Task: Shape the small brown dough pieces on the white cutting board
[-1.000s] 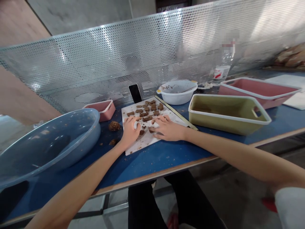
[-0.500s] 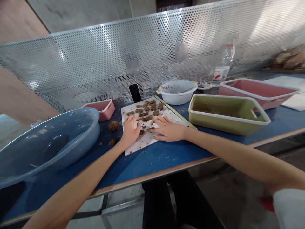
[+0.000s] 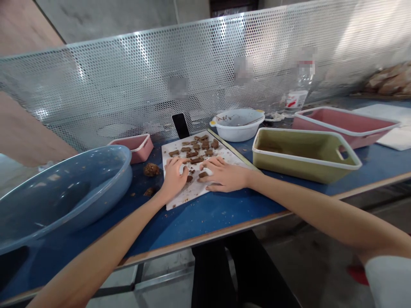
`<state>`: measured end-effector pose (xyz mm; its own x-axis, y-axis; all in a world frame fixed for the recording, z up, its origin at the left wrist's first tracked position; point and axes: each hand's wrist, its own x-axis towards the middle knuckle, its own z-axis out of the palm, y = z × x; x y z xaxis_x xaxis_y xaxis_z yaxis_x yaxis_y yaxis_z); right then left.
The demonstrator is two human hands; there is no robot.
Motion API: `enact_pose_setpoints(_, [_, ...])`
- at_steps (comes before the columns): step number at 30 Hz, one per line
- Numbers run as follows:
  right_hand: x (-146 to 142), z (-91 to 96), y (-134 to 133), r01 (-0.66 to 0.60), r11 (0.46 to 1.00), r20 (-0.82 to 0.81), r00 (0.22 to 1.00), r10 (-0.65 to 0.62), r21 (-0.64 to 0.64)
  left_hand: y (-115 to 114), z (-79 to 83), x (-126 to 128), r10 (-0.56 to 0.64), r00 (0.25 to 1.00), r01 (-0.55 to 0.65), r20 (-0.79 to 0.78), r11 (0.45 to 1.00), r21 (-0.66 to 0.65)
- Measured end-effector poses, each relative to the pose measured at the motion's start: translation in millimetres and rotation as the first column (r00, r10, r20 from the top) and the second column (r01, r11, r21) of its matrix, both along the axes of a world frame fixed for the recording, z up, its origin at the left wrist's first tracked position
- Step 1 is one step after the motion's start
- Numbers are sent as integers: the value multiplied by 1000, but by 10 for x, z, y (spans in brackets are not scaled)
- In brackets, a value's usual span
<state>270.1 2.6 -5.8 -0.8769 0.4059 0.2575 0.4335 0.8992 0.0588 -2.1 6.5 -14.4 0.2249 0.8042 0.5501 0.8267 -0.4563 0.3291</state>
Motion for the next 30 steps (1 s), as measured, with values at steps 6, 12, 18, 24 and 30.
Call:
enact_pose_setpoints(6, [11,1,25,67,997,-41,997,-66,37,2,-15,-8,-11,1000,11,18,1000,16])
enact_pose_setpoints(12, [57,24,63,27,998,-63,998,-24,48,-3,-12,0,-9,1000,9,11,1000,6])
enact_pose_setpoints(18, [87,8,87,22,998,-79,997,-17,62,-4,-7,9,6,1000,-6,-1,1000,-1])
enact_pose_setpoints(24, [131,-23,105,44,996,-81,996,-38,73,-11,-8,4,-10,1000,10,17,1000,2])
enact_pose_setpoints(30, [109,-19,96,123,992,-74,990,-120,38,-7,-5,18,-3,1000,3,6,1000,-6])
